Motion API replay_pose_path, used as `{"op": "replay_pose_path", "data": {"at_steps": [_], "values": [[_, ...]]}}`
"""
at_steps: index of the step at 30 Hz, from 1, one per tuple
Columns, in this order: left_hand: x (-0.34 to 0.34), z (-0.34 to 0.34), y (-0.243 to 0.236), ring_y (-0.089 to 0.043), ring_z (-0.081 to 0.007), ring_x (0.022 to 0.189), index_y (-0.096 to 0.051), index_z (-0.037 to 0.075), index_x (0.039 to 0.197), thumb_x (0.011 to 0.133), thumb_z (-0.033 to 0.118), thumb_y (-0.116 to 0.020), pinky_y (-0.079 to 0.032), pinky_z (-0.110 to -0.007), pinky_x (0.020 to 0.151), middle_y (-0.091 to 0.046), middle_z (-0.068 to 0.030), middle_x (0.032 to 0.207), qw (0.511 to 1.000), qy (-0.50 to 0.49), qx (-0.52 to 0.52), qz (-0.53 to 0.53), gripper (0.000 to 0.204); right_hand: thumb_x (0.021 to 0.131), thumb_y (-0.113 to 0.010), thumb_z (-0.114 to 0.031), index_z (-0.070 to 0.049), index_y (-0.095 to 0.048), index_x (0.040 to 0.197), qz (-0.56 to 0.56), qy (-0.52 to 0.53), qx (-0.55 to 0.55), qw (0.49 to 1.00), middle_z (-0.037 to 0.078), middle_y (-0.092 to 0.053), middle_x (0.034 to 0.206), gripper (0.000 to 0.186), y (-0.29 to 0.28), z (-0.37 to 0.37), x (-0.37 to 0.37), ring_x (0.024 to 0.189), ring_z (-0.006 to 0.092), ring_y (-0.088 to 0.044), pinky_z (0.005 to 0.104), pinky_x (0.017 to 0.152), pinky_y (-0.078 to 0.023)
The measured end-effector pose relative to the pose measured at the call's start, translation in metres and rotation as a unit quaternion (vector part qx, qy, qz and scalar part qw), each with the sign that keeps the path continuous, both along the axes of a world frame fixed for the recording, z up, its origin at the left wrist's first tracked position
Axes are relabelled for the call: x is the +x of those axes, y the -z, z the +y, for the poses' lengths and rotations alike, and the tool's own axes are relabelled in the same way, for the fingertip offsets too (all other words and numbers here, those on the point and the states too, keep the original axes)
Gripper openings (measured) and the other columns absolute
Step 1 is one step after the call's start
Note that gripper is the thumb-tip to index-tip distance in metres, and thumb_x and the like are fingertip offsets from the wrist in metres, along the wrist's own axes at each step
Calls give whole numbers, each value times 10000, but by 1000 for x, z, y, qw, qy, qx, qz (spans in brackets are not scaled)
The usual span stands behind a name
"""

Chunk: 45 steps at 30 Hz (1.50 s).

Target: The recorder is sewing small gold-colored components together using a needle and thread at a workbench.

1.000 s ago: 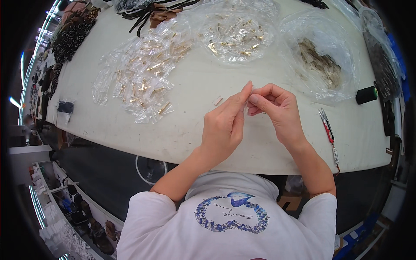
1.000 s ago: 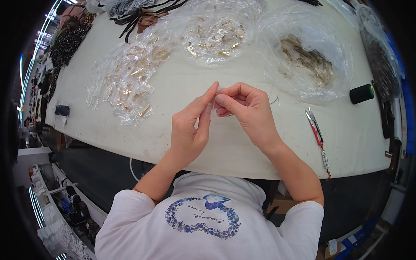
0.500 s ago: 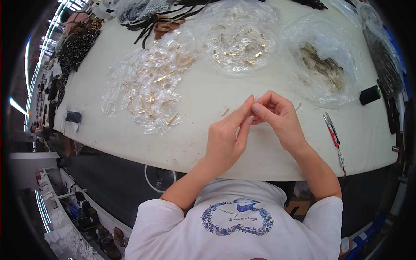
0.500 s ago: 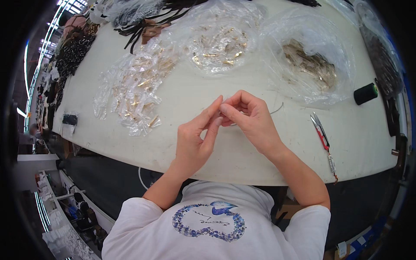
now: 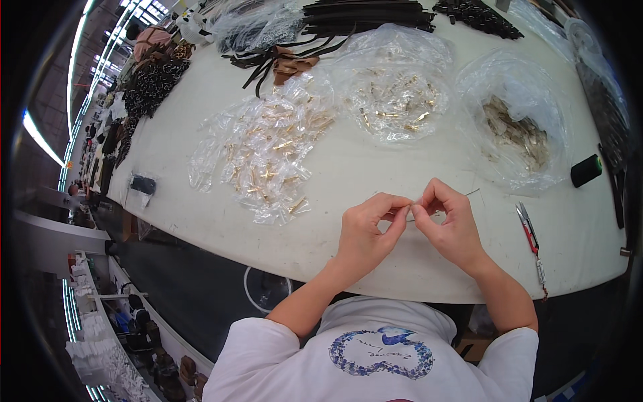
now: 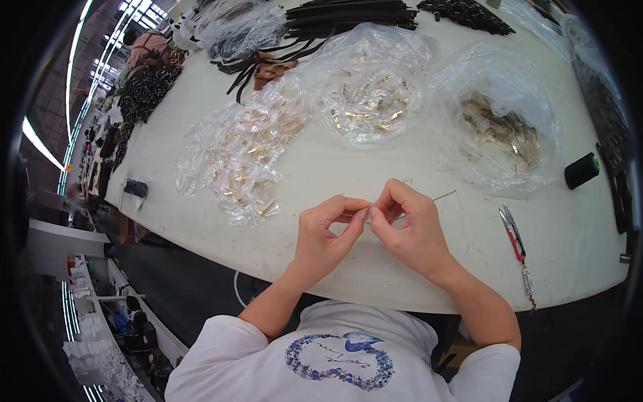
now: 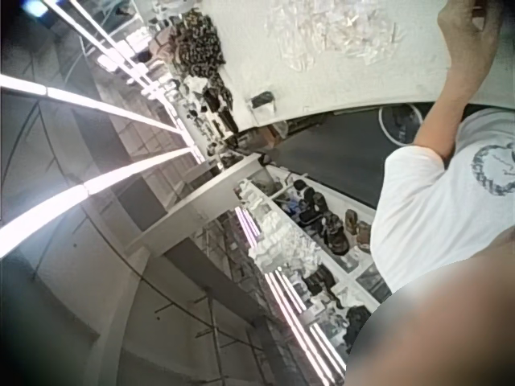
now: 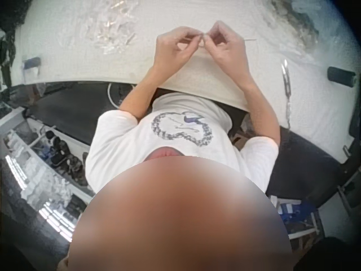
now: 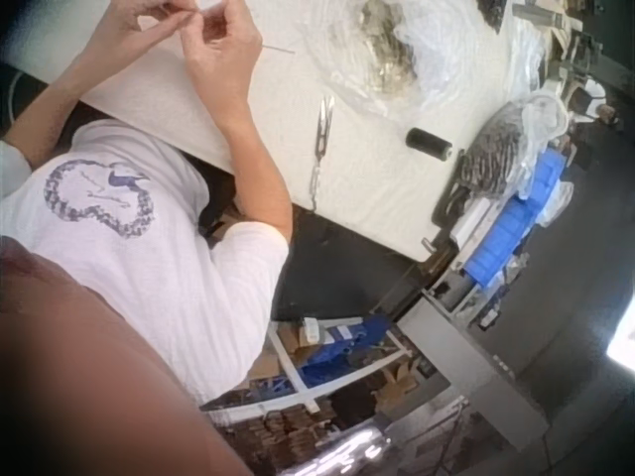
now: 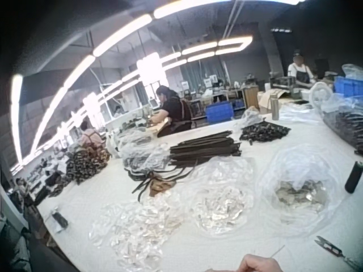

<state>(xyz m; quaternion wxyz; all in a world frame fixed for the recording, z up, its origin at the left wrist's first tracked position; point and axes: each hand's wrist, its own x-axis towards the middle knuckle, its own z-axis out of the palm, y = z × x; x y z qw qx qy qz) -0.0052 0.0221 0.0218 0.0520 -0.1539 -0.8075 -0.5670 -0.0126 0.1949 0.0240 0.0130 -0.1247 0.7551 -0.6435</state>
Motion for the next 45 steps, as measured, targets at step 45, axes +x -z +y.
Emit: {"op": "replay_pose_path", "data": {"at_steps": [45], "values": [[0, 10, 6, -713, -139, 756, -662, -33, 907, 882, -17, -644, -586, -254, 679, -717, -84, 845, 995, -19, 72, -63, 34, 838, -636, -78, -28, -537, 800, 44, 35, 38, 998, 90, -601, 633, 117, 4, -6, 7, 546, 176, -610, 304, 529, -482]]}}
